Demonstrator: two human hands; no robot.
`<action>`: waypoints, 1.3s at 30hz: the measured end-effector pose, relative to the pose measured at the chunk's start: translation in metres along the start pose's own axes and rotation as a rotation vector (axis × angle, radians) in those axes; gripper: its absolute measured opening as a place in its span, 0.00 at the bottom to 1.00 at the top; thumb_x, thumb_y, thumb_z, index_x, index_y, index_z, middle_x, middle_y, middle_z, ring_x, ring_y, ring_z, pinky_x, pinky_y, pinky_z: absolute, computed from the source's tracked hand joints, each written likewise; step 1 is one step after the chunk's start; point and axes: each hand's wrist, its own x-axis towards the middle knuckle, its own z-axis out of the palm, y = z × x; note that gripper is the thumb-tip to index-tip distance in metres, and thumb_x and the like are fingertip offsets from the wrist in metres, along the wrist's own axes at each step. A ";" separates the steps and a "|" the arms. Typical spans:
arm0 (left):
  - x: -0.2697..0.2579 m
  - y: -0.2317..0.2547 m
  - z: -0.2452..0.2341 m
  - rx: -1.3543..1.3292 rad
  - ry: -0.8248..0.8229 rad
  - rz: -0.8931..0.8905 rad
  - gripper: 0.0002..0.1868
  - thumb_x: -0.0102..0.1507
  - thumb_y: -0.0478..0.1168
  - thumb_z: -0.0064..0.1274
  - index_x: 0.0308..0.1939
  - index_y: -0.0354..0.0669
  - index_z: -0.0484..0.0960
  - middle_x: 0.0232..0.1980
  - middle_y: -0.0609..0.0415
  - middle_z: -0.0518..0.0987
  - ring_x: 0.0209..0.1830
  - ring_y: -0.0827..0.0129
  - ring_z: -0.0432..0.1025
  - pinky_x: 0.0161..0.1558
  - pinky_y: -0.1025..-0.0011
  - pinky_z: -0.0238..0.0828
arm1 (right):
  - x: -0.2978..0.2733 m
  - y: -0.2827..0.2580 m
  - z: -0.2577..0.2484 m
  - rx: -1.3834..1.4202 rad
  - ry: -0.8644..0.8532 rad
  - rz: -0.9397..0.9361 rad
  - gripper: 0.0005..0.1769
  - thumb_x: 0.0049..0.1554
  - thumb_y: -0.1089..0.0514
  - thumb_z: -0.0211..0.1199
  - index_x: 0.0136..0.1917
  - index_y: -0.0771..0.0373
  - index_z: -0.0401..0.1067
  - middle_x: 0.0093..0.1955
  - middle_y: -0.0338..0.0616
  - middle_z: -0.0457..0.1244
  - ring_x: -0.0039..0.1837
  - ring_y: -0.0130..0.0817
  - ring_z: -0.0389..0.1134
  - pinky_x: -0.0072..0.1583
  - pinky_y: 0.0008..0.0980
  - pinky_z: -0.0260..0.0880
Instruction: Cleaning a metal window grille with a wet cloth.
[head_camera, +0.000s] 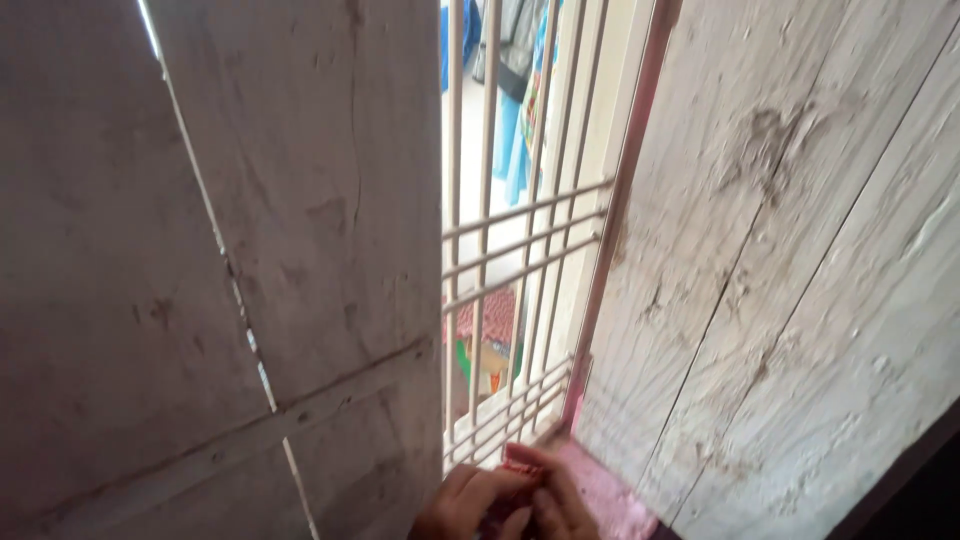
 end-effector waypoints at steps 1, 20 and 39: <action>0.044 0.032 -0.015 -0.023 0.039 0.048 0.10 0.56 0.34 0.64 0.41 0.42 0.86 0.37 0.49 0.83 0.37 0.63 0.83 0.38 0.66 0.81 | 0.011 -0.012 -0.017 0.081 0.019 0.054 0.31 0.61 0.48 0.56 0.72 0.67 0.65 0.63 0.59 0.67 0.63 0.42 0.69 0.65 0.41 0.68; 0.230 0.143 -0.021 -0.490 -0.274 -0.270 0.08 0.64 0.40 0.56 0.40 0.40 0.77 0.46 0.49 0.85 0.50 0.68 0.82 0.60 0.64 0.76 | 0.103 -0.133 -0.153 -0.102 0.228 0.161 0.23 0.46 0.58 0.74 0.54 0.62 0.70 0.54 0.47 0.71 0.58 0.38 0.75 0.47 0.43 0.82; 0.268 0.181 -0.002 -0.715 -0.391 -0.352 0.31 0.53 0.41 0.66 0.57 0.48 0.70 0.42 0.50 0.84 0.45 0.71 0.81 0.45 0.70 0.82 | 0.127 -0.180 -0.189 -0.044 0.160 0.136 0.17 0.54 0.54 0.68 0.50 0.66 0.69 0.46 0.48 0.71 0.50 0.33 0.74 0.53 0.38 0.78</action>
